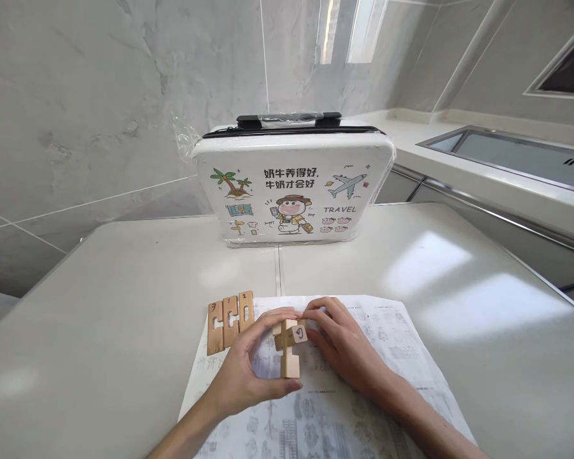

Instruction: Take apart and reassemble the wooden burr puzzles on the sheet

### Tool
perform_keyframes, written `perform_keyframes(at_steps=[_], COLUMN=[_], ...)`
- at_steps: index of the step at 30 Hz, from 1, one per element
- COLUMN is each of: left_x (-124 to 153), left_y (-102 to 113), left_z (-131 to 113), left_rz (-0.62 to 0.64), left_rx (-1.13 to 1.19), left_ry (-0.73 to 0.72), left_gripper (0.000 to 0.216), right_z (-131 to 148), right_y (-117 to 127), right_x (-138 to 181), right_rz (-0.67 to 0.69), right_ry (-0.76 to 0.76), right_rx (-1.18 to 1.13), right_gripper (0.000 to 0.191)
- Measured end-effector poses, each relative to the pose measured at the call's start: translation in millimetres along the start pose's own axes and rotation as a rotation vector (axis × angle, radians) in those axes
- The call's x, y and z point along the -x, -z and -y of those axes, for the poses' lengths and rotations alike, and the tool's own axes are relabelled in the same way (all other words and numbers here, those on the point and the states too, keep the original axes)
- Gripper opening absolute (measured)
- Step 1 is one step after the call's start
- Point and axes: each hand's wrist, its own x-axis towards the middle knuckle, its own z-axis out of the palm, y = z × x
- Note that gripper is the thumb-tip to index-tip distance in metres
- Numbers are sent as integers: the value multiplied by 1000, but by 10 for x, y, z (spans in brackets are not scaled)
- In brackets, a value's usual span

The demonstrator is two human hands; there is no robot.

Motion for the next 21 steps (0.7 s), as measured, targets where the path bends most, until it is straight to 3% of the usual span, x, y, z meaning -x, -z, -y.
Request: perform_keyframes(at_steps=[6, 13, 18, 21], left_x=[20, 18, -4, -1], left_y=[-87, -114, -117, -116], left_z=[-46, -32, -31, -37], left_rz=[-86, -171, -153, -132], left_rx=[-228, -378, -402, -403], left_ry=[-26, -77, -115, -134], left_gripper=[69, 65, 63, 66], right_z=[-20, 44, 60, 47], right_y=[-17, 95, 83, 57], right_x=[18, -1, 27, 45], right_rz=[-39, 4, 44, 40], right_ry=[-52, -34, 2, -11], right_rx=[-13, -322, -342, -319], right_gripper=[19, 19, 25, 17])
